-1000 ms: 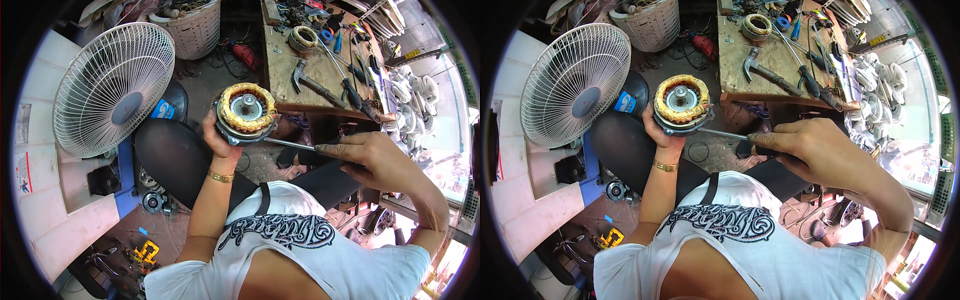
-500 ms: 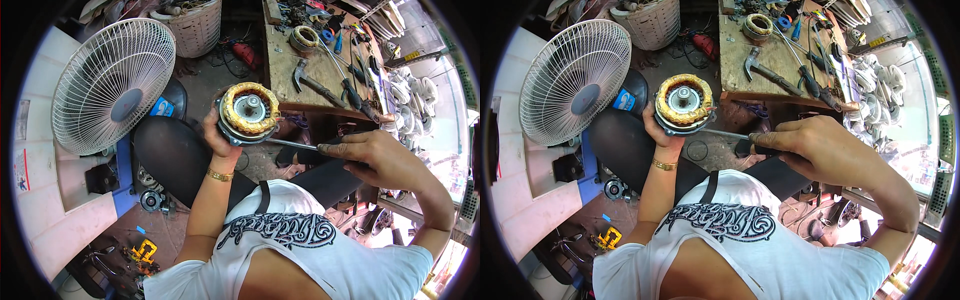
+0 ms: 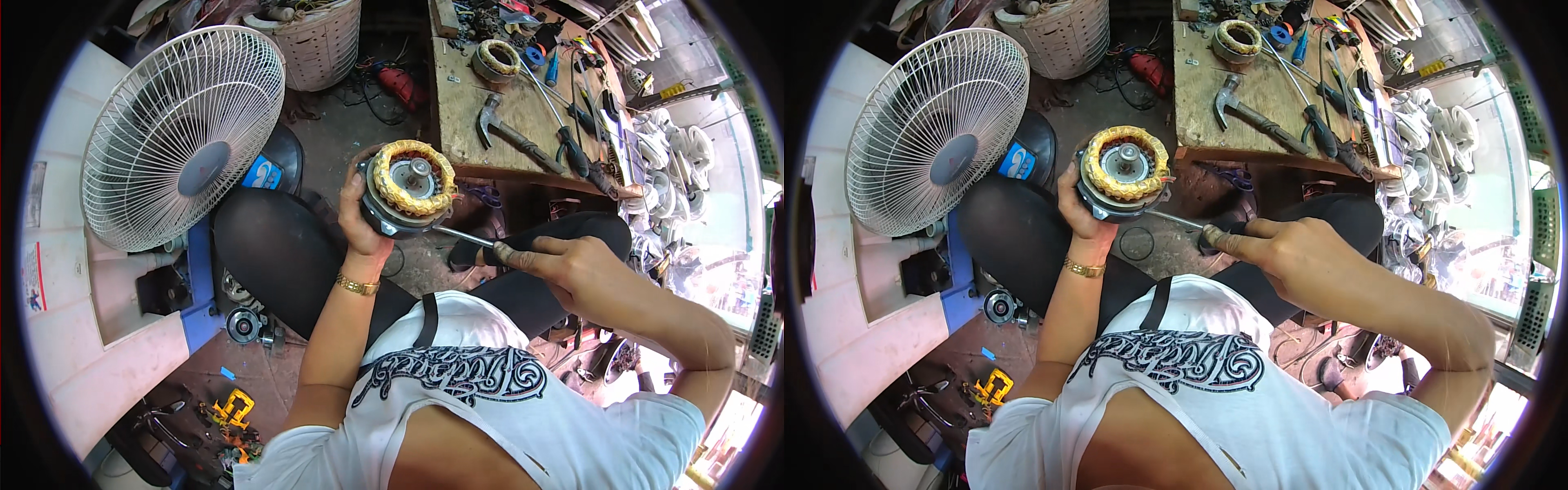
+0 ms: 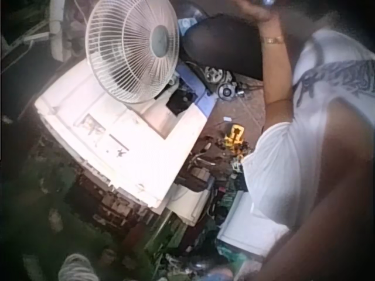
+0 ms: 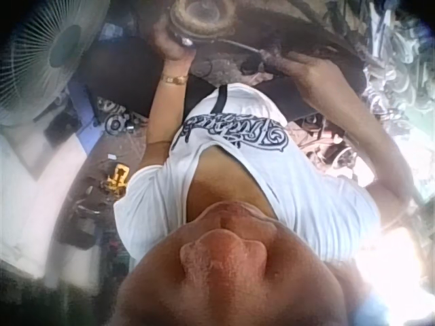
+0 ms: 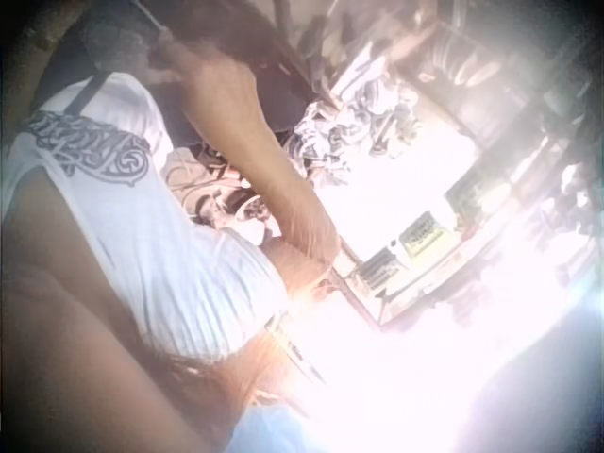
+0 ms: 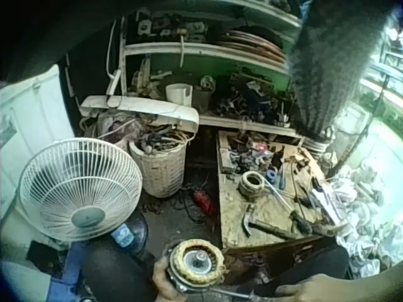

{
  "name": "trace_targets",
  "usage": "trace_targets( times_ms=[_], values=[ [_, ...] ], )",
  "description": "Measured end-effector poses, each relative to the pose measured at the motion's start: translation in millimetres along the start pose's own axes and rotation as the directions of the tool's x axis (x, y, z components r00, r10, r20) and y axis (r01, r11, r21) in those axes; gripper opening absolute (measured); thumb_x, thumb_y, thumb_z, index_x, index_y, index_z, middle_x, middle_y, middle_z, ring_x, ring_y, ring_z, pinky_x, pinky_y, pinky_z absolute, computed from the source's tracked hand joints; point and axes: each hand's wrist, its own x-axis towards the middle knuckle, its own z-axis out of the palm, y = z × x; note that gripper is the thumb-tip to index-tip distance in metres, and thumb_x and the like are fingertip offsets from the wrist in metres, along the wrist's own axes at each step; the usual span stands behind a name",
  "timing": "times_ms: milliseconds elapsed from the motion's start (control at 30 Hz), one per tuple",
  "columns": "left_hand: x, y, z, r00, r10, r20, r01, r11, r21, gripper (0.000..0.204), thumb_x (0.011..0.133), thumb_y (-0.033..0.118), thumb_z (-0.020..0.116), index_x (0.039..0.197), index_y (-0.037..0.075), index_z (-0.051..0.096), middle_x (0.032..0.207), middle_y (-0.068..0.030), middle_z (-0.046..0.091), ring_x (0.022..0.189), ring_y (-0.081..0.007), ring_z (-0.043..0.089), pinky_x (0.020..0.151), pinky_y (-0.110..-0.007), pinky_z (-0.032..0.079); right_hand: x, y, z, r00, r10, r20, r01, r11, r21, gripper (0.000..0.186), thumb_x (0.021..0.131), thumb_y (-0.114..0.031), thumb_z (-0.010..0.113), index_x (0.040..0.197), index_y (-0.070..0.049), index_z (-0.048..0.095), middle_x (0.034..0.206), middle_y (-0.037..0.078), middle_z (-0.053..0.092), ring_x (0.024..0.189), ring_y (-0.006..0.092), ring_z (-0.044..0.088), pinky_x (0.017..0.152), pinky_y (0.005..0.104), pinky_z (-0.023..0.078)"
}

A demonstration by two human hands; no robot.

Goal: The person disassembles an electric fan motor by hand and using a screwdriver and hammer, tapping the casing to loosen parts and removing the internal components.

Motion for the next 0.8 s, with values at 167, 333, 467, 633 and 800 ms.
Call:
trace_targets(
  times_ms=[167, 333, 467, 633, 800],
  values=[
    [-2, 2, 5, 0.985, -0.056, -0.163, 0.053, 0.998, -0.026, 0.055, 0.099, 0.047, 0.048, 0.132, 0.005, 0.060, 0.132, -0.0129, 0.064, 0.121, -0.0274, 0.062, 0.106, -0.044, 0.049, -3, 6, 42, 0.976, -0.022, -0.218, 0.022, 1.000, -0.001, 0.063, 0.076, 0.001, 0.066, 0.137, -0.013, 0.064, 0.098, 0.011, 0.068, 0.075, 0.0309, 0.068, 0.062, 0.0400, 0.055],
    [-2, -1, 6, 0.971, -0.109, -0.211, 0.089, 0.991, -0.099, 0.058, 0.098, 0.050, 0.047, 0.133, 0.005, 0.060, 0.133, -0.0132, 0.062, 0.123, -0.0276, 0.060, 0.106, -0.043, 0.049, -1, 7, 56, 0.948, -0.031, -0.316, 0.032, 0.999, -0.001, 0.063, 0.076, 0.003, 0.066, 0.136, -0.013, 0.064, 0.093, 0.010, 0.066, 0.074, 0.0305, 0.066, 0.063, 0.0394, 0.055],
    [-1, -1, 10, 0.982, -0.091, -0.166, 0.081, 0.994, -0.069, 0.058, 0.098, 0.050, 0.047, 0.133, 0.005, 0.059, 0.133, -0.0139, 0.062, 0.123, -0.0274, 0.060, 0.106, -0.043, 0.049, -3, 13, 42, 0.955, -0.003, -0.298, 0.073, 0.972, 0.224, 0.061, 0.078, 0.004, 0.065, 0.137, -0.012, 0.064, 0.097, 0.012, 0.069, 0.079, 0.0333, 0.067, 0.066, 0.0413, 0.055],
    [-2, -2, 12, 0.995, -0.077, -0.056, 0.073, 0.995, -0.074, 0.057, 0.099, 0.049, 0.046, 0.132, 0.004, 0.060, 0.131, -0.0142, 0.064, 0.121, -0.0272, 0.062, 0.106, -0.043, 0.049, -11, 22, 21, 0.986, 0.017, -0.168, 0.033, 0.955, 0.295, 0.059, 0.080, 0.004, 0.064, 0.137, -0.013, 0.064, 0.100, 0.017, 0.073, 0.086, 0.0372, 0.069, 0.072, 0.0446, 0.055],
    [-2, -5, 13, 0.998, -0.056, -0.013, 0.055, 0.995, -0.086, 0.058, 0.099, 0.049, 0.047, 0.132, 0.003, 0.060, 0.132, -0.0147, 0.065, 0.122, -0.0275, 0.062, 0.107, -0.044, 0.049, -13, 17, 6, 0.990, 0.025, -0.137, 0.006, 0.975, 0.220, 0.056, 0.080, 0.003, 0.065, 0.134, -0.014, 0.067, 0.092, 0.016, 0.073, 0.080, 0.0375, 0.069, 0.068, 0.0457, 0.054]
  ],
)
